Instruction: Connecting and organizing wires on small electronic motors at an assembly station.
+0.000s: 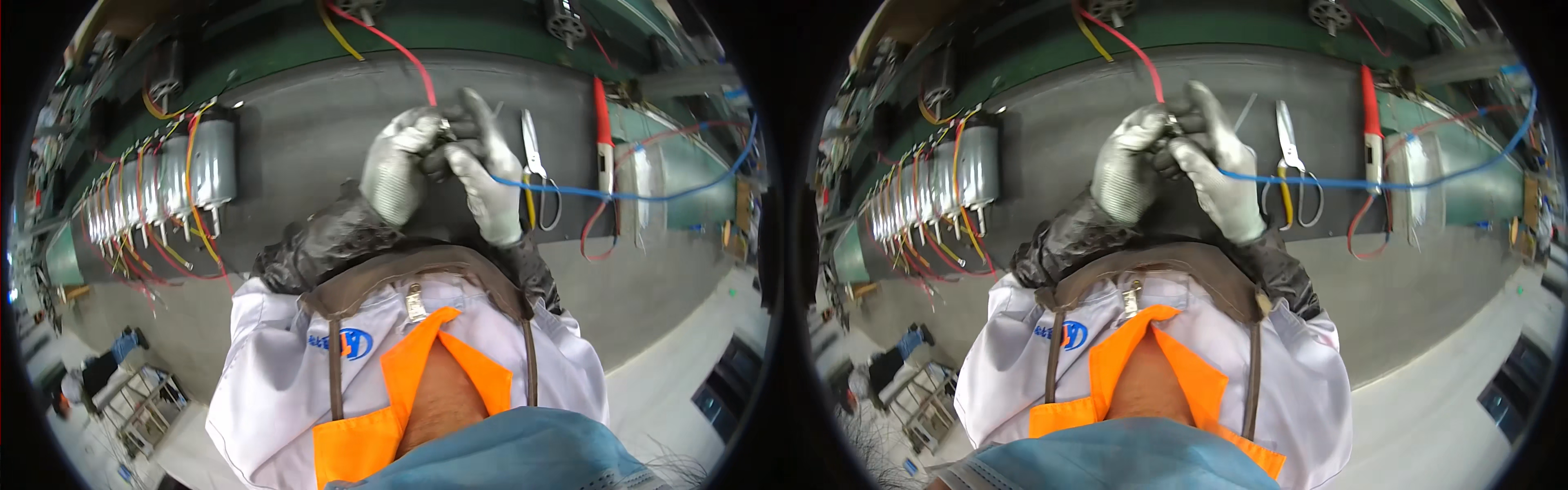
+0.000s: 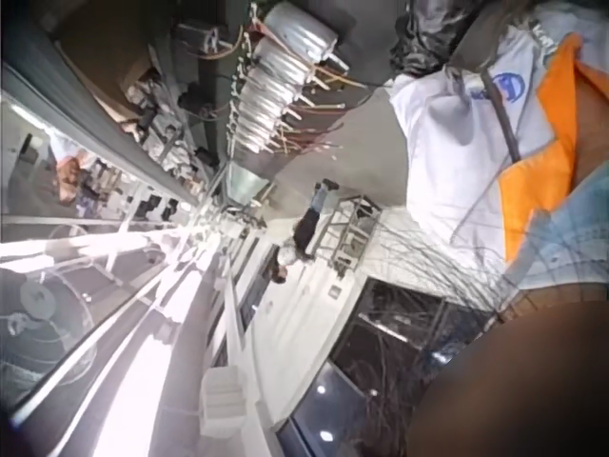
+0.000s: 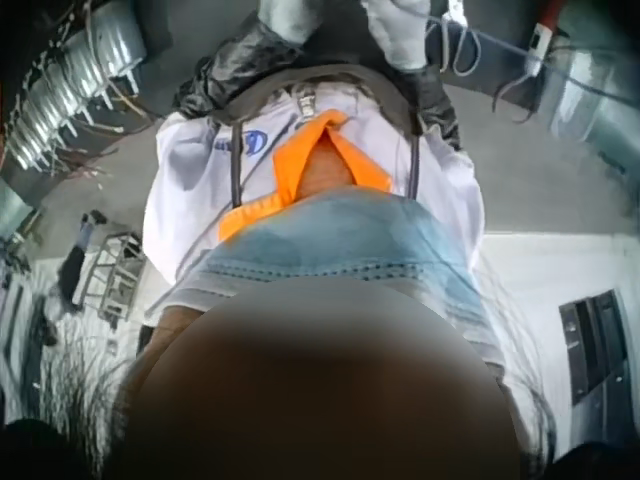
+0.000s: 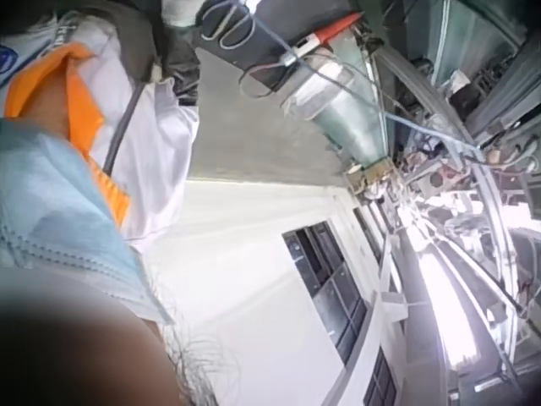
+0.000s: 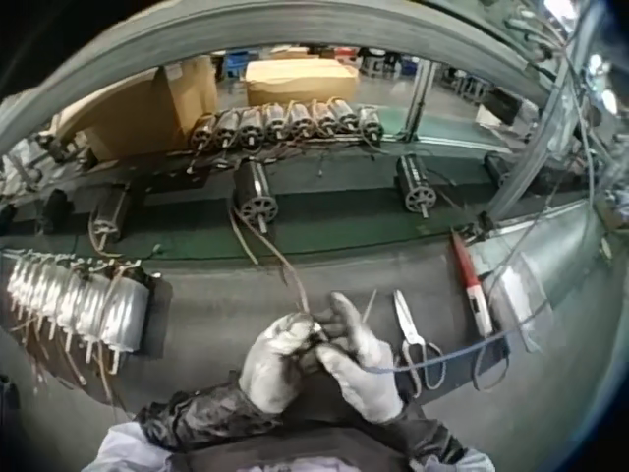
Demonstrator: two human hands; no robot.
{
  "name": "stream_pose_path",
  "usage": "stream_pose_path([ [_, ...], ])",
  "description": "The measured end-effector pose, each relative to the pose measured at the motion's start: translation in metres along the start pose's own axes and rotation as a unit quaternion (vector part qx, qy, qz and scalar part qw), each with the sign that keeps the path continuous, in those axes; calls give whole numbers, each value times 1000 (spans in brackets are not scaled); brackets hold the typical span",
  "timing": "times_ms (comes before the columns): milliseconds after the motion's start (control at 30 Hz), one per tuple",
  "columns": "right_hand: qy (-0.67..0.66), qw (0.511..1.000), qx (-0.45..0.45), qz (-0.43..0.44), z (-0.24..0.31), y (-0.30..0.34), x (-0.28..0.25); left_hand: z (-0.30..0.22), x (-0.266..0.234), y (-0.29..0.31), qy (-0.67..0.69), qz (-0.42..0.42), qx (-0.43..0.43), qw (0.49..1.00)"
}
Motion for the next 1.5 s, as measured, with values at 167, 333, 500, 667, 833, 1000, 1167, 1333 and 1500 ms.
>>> stream_pose_path([
  [167,642,761,-76,-49,32,11,-97,-25,-35,3,-3,-96,68,993],
  [333,765,527,217,-299,-16,94,-284,-45,-40,11,-10,-69,101,992],
  [500,682,682,89,-249,16,55,-205,-45,-45,17,-23,-51,106,993],
  [667,622,765,78,-147,61,-9,-105,-47,-38,22,-37,-72,120,990],
  [833,557,828,30,-59,69,-52,-55,-54,-36,23,-43,-62,110,991],
  [1000,352,936,6,-14,31,-100,-75,-59,-35,26,-51,-57,118,990],
  [1167,325,938,121,3,6,-127,-101,-61,-26,21,-65,-29,124,990],
  [1333,486,870,-78,22,15,-118,-94,-47,-43,16,-19,-25,107,994],
  [1500,592,790,-80,-139,42,-31,-141,-46,-57,14,-64,-29,118,991],
])
Point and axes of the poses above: each hand's wrist, its own y-axis away from the middle knuckle, its own x-axis out of the palm, z = x × y, the point moved 5 cm from there along -y, towards the middle knuckle, and after that the axes turned 10 degrees about z, right-handed, at the moved point
